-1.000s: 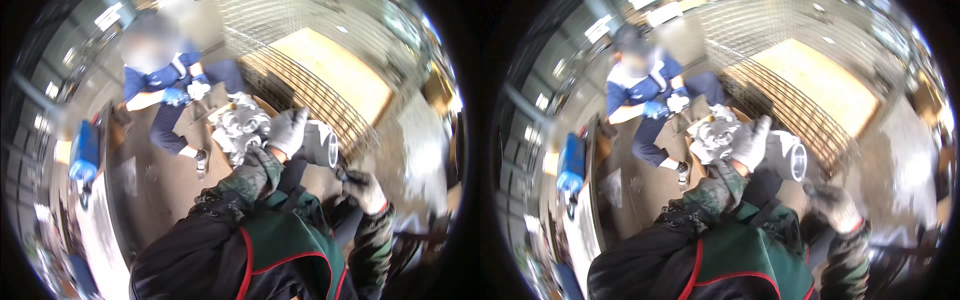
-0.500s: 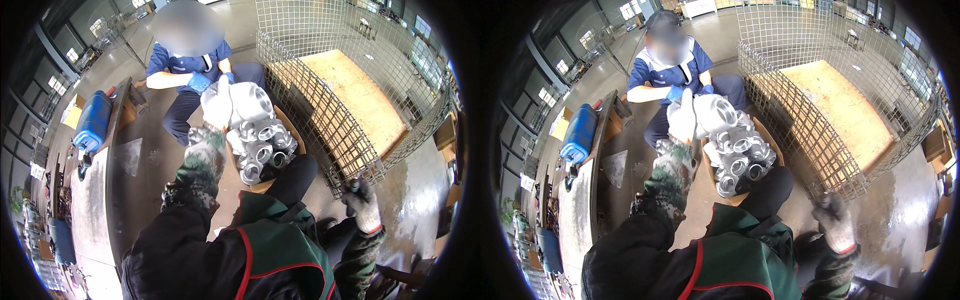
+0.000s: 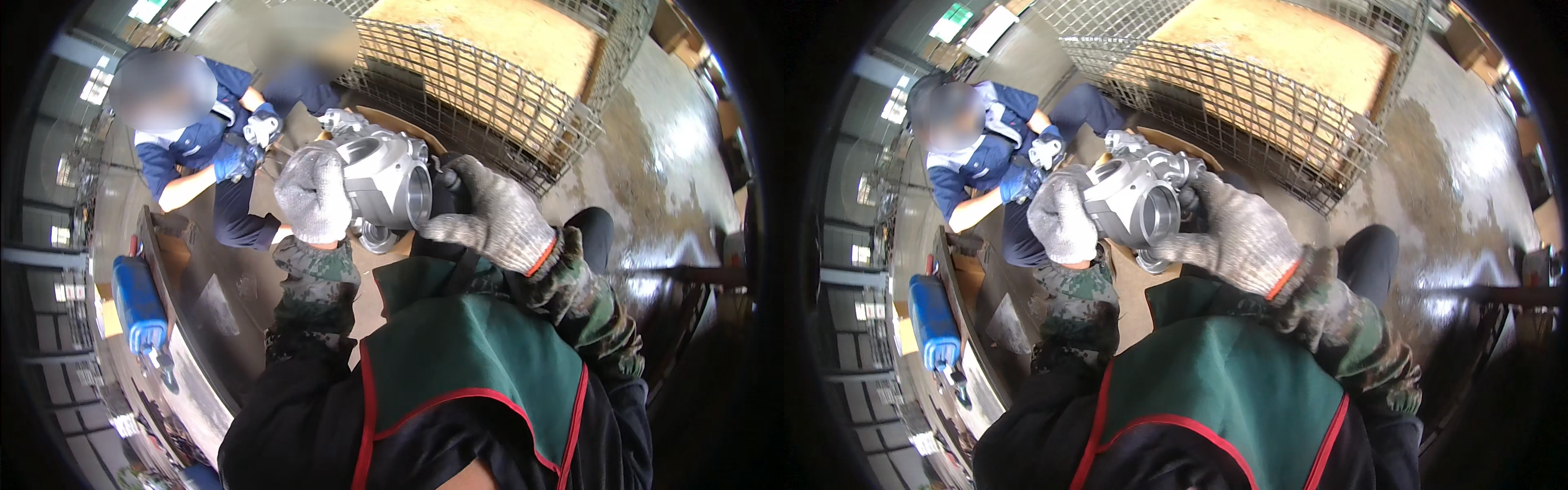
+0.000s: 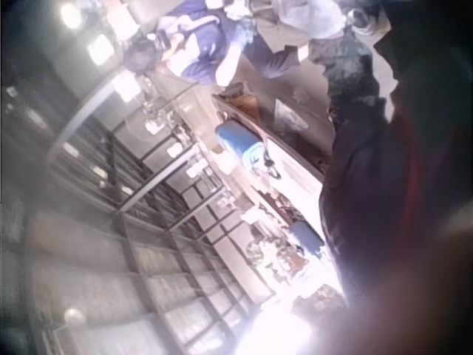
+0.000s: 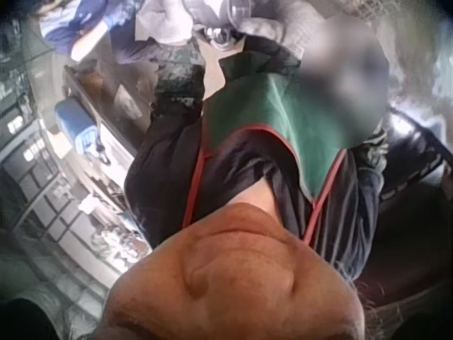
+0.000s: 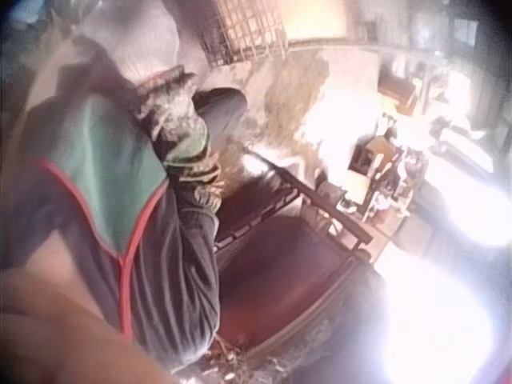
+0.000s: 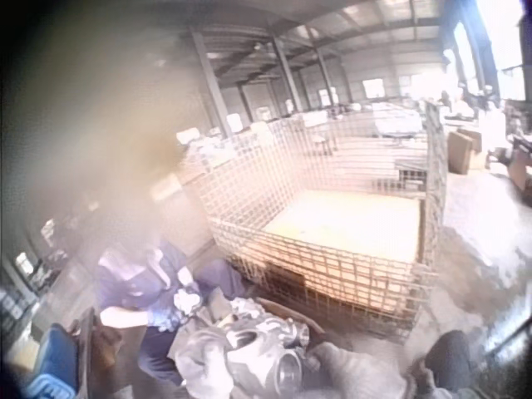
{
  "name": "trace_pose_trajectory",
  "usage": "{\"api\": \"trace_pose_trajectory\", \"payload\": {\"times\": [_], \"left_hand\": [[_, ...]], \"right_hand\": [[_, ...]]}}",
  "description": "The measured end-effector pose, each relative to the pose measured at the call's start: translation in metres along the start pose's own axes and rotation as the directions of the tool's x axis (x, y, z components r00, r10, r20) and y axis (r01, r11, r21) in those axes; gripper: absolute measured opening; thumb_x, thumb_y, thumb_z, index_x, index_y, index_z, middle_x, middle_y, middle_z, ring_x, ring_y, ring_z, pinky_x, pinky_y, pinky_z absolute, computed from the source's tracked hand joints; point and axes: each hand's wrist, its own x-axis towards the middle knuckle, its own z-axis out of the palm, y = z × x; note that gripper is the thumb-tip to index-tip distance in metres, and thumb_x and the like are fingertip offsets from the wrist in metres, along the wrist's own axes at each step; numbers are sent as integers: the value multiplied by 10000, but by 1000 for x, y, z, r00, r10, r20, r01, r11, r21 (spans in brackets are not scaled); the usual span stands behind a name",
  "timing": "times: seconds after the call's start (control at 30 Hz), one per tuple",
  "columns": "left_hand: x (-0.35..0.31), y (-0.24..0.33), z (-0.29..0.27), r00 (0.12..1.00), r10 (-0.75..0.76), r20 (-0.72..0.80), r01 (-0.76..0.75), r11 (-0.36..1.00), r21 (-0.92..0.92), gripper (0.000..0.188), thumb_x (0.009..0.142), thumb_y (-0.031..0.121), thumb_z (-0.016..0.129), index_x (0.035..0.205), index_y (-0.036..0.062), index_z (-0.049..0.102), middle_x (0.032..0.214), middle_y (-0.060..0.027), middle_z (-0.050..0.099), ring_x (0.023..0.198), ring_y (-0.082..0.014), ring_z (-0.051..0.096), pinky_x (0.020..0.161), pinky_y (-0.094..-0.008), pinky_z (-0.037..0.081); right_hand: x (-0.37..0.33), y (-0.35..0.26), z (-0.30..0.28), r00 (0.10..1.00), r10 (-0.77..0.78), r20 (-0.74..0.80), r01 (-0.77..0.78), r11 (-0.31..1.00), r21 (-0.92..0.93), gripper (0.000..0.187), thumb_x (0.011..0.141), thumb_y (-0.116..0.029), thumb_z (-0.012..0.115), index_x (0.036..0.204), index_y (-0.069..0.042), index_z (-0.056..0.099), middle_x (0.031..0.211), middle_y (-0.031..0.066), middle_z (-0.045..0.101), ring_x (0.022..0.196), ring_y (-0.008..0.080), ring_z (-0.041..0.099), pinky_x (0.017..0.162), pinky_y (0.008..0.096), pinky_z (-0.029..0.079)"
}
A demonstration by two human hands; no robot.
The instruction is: The person repeatedly picks up cylindrical metal parts from a wire basket, uses a handheld tool to smooth the inner and outer surfaces, and places the finished parts onto a wooden board. A coworker performs a similar task nearby.
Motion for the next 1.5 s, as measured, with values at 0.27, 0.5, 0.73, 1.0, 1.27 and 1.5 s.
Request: {"api": "trace_pose_trajectory", "payload": {"times": [0.27,0.5,0.73,1.0,1.27,1.5], "left_hand": [[3,4,5,986,162,49,-164,986,26,168,842,108,642,748,-32,641,751,-131,638,743,-292,626,744,-386,496],[9,7,4,949,286,130,-292,956,35,147,808,111,694,734,-7,646,737,-129,624,717,-308,613,736,-405,500],[7,9,5,892,394,223,-424,899,109,239,897,180,638,812,-44,638,805,-131,643,741,-263,623,729,-361,501],[-8,0,10,953,-291,87,287,956,52,276,940,226,578,842,-13,677,832,-91,684,764,-209,643,697,-345,500],[-13,-26,6,660,-608,441,703,294,-648,412,1013,327,477,1245,-7,546,1157,-119,632,974,-209,652,821,-335,572],[-22,3,11,806,-461,371,592,619,-516,394,1009,311,487,1245,-1,531,1117,-115,633,934,-191,656,778,-311,572]], "right_hand": [[4,0,7,999,37,-26,-43,961,-274,827,654,-608,765,1187,-14,546,904,211,673,901,383,648,761,464,512],[5,5,16,997,63,-33,-71,917,-391,791,669,-667,717,1026,28,594,836,215,672,816,366,668,690,458,521],[5,5,13,993,115,24,-95,906,-412,651,741,-610,683,970,-2,645,815,205,673,798,358,675,696,461,531],[-7,6,1,996,32,79,-6,951,-308,513,762,-527,734,915,-51,616,778,177,641,799,352,645,706,432,489],[-6,7,-19,977,-210,29,212,961,-178,885,523,-507,876,1205,-45,554,1002,179,651,978,392,623,820,436,501],[-5,12,-8,962,-272,36,271,924,-271,930,539,-597,832,1223,-34,549,1000,179,648,976,387,624,816,440,507]]}}
